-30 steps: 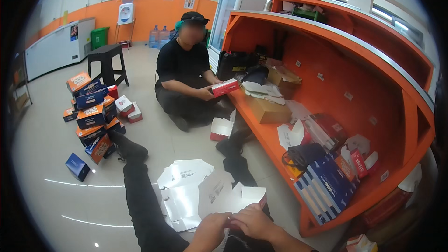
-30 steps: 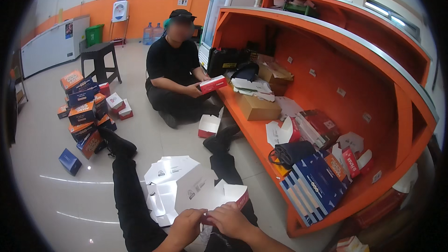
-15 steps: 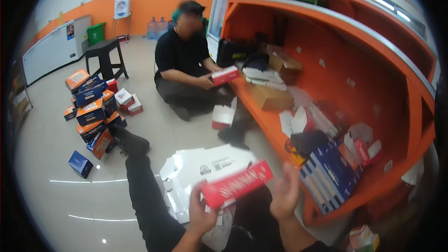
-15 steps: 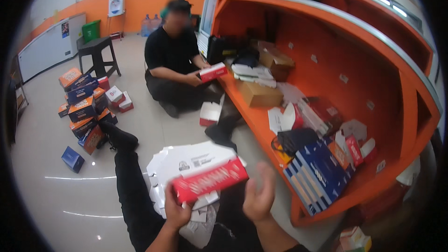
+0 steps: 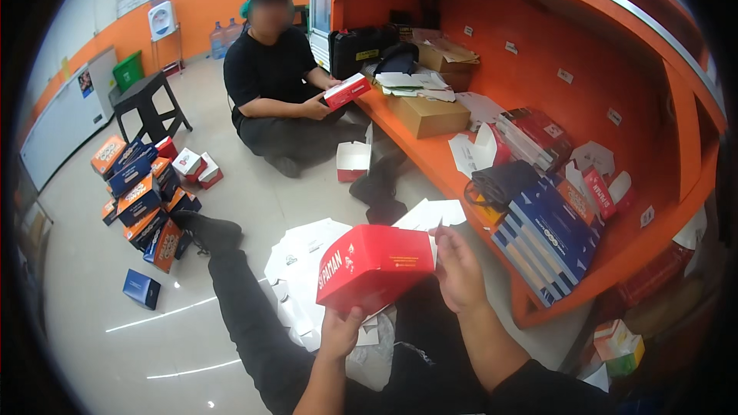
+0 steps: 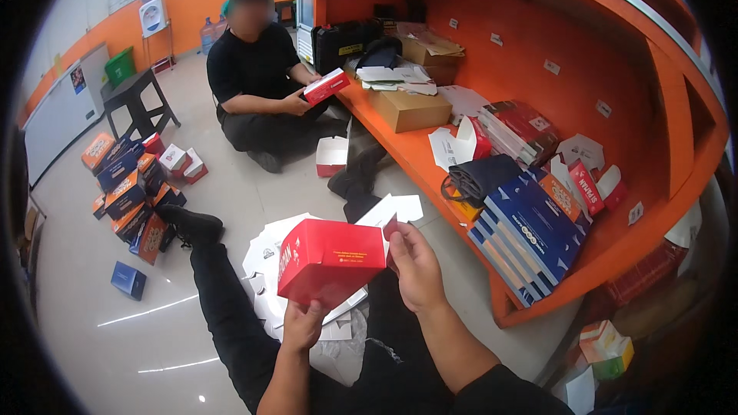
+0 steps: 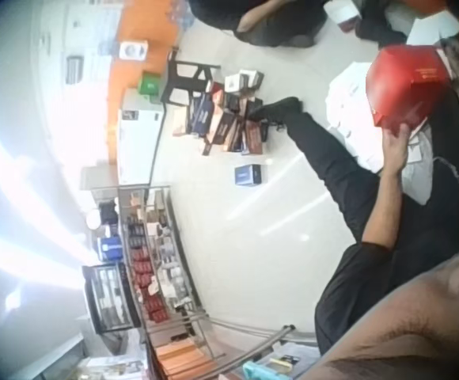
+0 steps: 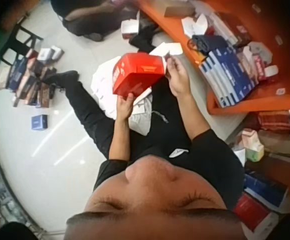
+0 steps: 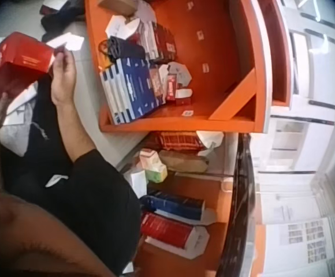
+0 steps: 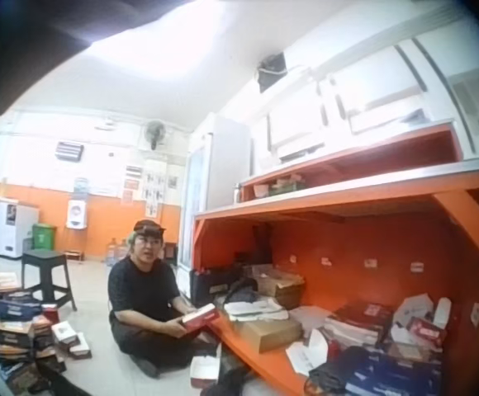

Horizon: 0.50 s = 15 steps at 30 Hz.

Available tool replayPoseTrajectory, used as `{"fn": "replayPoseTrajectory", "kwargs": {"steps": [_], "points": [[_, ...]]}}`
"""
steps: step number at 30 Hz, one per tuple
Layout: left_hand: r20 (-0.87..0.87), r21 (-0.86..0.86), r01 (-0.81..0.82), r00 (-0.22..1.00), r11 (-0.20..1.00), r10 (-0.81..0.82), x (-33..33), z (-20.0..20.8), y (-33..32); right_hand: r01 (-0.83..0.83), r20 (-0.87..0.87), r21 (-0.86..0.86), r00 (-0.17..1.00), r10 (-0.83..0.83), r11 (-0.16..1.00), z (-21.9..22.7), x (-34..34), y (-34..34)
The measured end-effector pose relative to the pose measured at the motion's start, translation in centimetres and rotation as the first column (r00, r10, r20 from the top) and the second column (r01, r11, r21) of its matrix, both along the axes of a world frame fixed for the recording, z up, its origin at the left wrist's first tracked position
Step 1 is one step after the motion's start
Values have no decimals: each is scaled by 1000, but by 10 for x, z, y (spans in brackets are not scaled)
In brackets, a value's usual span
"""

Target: The person folds flat cardboard cutouts into boxes by hand and tosses the assembled boxes onto a shelf.

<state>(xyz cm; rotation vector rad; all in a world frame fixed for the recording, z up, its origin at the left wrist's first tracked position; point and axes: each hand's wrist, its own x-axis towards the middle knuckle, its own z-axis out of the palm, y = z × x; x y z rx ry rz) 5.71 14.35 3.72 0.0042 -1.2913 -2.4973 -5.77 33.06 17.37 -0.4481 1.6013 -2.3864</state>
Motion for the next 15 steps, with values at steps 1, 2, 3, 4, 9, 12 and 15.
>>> {"fn": "replayPoseTrajectory", "kwargs": {"steps": [1, 2, 3, 4, 9, 12, 15], "points": [[100, -153, 7, 995, 988, 9, -1, 0, -5, 2, 1, 0, 1000, -2, 1000, -2, -2, 3], [153, -218, -36, 986, 975, 70, -4, 2, -12, 19, -49, 25, 999, -18, 999, -3, -5, 7], [152, -148, -178, 968, 973, 200, -6, 11, -8, 41, -95, 53, 995, -35, 998, -5, -5, 11], [115, -347, -327, 916, 879, 385, -5, 24, -9, 40, -85, 54, 996, -35, 998, -5, -4, 12], [-522, -761, -632, 732, 149, 438, 11, 39, -29, -20, -314, 355, 939, 139, 935, -16, 7, 3], [-339, -910, -389, 897, 142, 283, 19, 63, -18, -96, -325, 539, 893, 311, 837, -12, 16, 2], [-254, -847, -303, 952, 436, 169, 13, 48, -15, -130, -306, 552, 887, 345, 824, -13, 23, -4]]}}
